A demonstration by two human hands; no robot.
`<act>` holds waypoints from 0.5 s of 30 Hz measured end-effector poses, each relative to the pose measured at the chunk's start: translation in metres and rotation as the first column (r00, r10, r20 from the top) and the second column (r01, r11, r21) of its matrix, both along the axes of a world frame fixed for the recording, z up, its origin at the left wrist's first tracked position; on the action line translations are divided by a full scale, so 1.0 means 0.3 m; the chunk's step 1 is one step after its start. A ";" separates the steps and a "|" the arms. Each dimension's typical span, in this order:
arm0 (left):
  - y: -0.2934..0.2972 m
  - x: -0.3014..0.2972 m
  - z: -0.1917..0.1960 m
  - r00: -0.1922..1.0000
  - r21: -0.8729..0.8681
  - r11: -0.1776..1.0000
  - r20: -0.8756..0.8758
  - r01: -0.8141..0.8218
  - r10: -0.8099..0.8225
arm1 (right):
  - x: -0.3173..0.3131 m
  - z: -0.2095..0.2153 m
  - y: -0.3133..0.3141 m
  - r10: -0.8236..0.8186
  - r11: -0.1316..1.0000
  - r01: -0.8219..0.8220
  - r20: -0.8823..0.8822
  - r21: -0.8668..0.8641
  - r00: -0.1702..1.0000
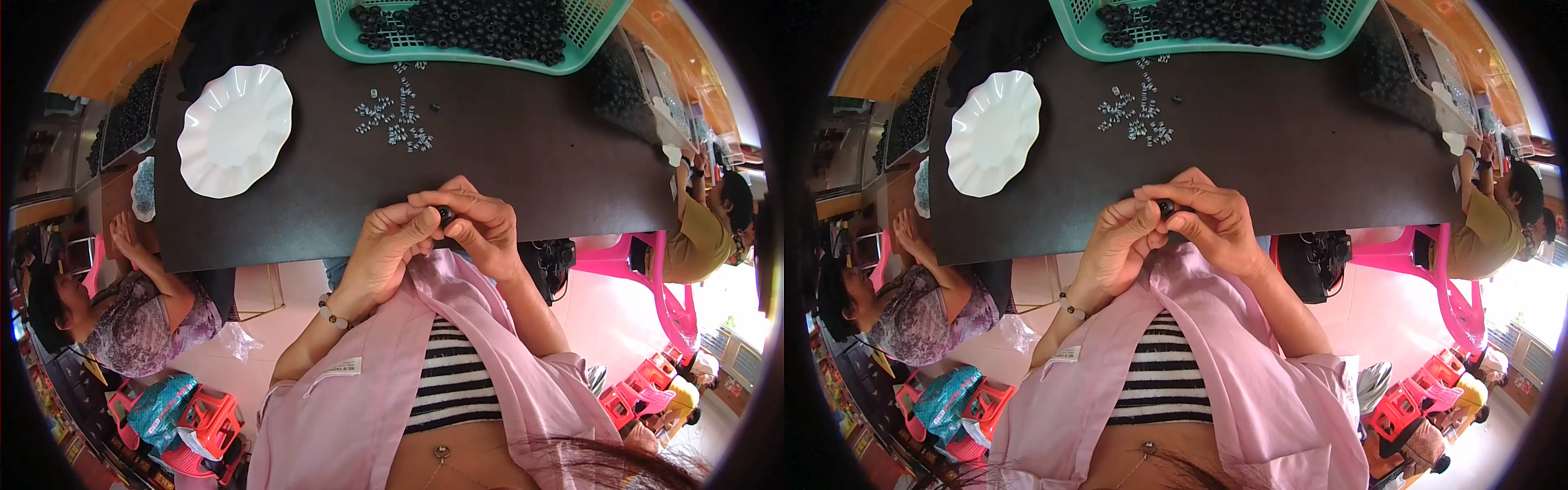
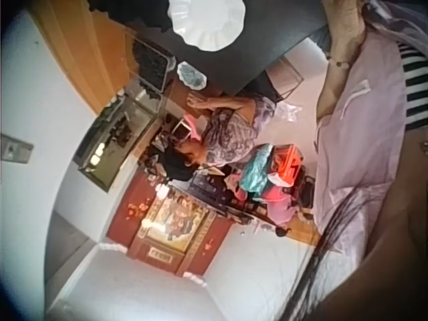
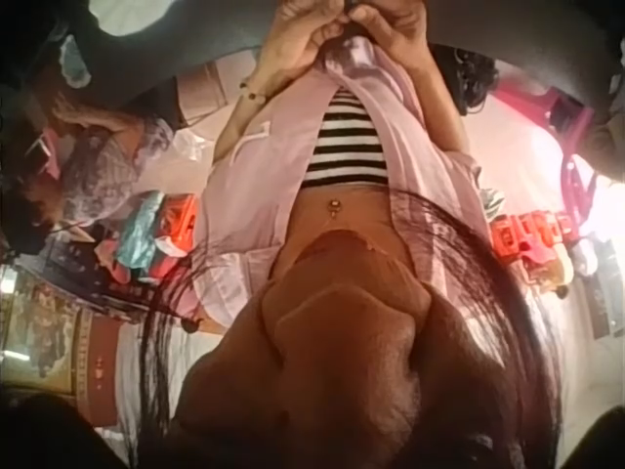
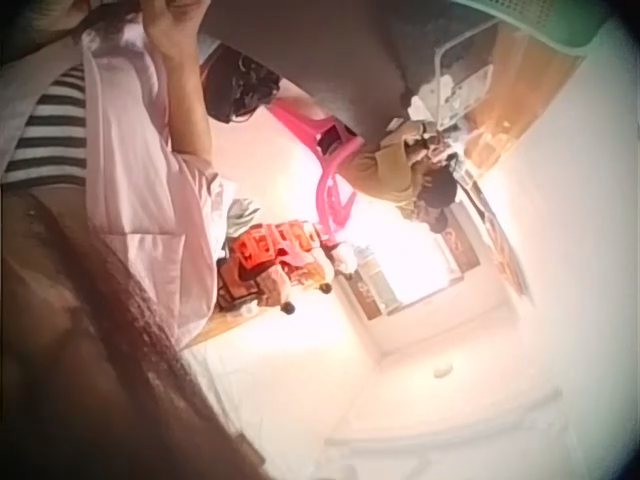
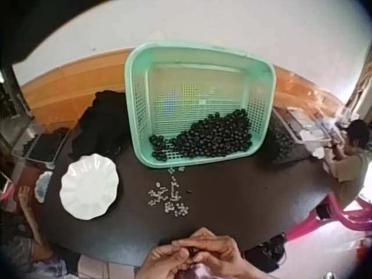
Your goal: The recorder is manually assembling small black plastic components by inserting smaller parts into them at a shared workspace.
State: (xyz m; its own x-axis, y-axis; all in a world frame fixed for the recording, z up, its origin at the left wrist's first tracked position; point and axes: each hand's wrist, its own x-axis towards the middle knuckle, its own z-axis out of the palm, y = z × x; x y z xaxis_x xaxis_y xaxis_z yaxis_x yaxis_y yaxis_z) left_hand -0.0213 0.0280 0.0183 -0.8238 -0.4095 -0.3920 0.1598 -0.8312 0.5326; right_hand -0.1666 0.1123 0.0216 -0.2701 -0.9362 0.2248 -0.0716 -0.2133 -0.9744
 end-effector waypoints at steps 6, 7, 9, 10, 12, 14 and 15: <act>0.000 -0.008 -0.002 0.998 0.042 0.998 0.033 0.050 -0.051 | -0.001 0.001 0.008 -0.108 0.994 0.111 -0.198 0.005 0.974; 0.000 -0.012 0.000 0.998 0.048 0.998 0.038 0.050 -0.052 | -0.002 0.003 0.007 -0.130 0.991 0.133 -0.235 -0.002 0.963; 0.000 -0.020 -0.005 0.998 0.075 0.996 0.018 0.055 -0.057 | -0.011 0.011 0.005 -0.157 0.987 0.159 -0.277 -0.012 0.948; -0.002 -0.025 -0.006 0.998 0.105 0.993 0.002 0.058 -0.059 | -0.018 0.021 0.004 -0.163 0.985 0.173 -0.306 0.007 0.938; -0.010 -0.037 0.011 0.998 0.119 0.991 -0.016 0.055 -0.053 | -0.048 0.052 0.003 -0.198 0.976 0.218 -0.373 0.011 0.906; -0.021 -0.039 0.011 0.998 0.132 0.990 -0.036 0.051 -0.047 | -0.126 0.096 0.007 -0.258 0.961 0.275 -0.481 -0.036 0.838; -0.031 -0.030 -0.002 1.000 0.132 0.991 -0.024 0.022 -0.019 | -0.173 0.150 0.000 -0.311 0.942 0.320 -0.605 -0.097 0.733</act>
